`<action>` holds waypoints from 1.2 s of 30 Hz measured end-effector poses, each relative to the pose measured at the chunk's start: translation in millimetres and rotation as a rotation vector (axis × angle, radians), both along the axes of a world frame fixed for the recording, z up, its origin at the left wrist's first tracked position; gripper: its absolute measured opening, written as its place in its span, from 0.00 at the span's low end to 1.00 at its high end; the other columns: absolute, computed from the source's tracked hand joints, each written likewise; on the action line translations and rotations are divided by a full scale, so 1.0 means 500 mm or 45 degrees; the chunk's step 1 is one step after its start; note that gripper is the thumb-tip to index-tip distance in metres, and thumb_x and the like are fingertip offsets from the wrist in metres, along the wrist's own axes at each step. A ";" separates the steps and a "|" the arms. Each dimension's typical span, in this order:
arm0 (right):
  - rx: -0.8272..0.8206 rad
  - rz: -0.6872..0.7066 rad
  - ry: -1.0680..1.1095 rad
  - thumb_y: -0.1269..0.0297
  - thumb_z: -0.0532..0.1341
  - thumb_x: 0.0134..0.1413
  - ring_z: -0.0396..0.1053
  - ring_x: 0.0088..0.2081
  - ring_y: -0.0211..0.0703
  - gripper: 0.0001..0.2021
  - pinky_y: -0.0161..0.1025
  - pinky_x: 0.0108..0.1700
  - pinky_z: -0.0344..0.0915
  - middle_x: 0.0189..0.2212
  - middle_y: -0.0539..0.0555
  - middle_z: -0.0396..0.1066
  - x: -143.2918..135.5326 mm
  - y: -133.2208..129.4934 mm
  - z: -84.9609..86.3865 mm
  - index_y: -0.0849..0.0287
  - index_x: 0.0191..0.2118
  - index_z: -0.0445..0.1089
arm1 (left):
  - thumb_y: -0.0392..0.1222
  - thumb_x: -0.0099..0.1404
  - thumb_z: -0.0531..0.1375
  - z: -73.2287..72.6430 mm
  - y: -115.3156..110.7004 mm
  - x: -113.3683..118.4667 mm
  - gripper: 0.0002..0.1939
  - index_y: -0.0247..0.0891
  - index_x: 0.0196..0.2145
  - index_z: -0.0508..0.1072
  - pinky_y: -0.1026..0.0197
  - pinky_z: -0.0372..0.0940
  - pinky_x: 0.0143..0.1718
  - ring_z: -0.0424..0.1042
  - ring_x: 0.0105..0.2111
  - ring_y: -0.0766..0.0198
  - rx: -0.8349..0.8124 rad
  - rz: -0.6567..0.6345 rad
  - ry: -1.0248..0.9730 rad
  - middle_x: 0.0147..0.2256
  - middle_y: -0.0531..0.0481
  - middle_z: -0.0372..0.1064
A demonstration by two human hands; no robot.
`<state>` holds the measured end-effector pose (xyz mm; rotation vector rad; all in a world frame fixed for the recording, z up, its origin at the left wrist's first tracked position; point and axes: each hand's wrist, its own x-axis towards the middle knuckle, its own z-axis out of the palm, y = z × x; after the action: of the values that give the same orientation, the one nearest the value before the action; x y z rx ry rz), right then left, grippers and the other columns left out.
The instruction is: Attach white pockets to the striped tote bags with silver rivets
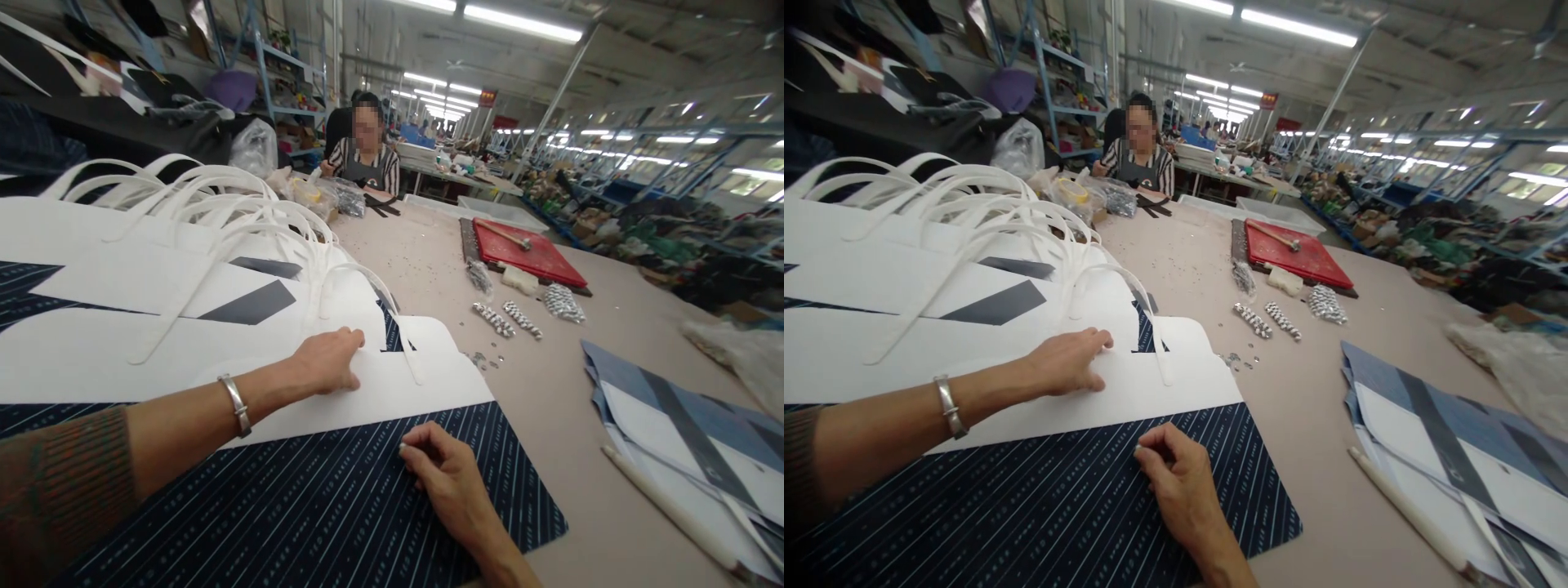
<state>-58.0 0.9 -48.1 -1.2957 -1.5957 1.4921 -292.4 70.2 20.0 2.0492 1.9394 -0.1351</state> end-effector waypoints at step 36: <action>0.342 0.291 -0.407 0.67 0.60 0.58 0.71 0.31 0.39 0.06 0.34 0.35 0.65 0.29 0.50 0.75 0.013 -0.083 0.032 0.56 0.35 0.75 | 0.47 0.44 0.68 -0.041 -0.008 0.014 0.17 0.40 0.33 0.78 0.56 0.71 0.33 0.75 0.35 0.51 -1.464 -0.092 -0.978 0.33 0.47 0.78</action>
<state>-51.6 -40.5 -32.1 -1.2757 -2.1304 1.1827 -285.5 66.2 -0.5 1.1126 0.9150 -0.3230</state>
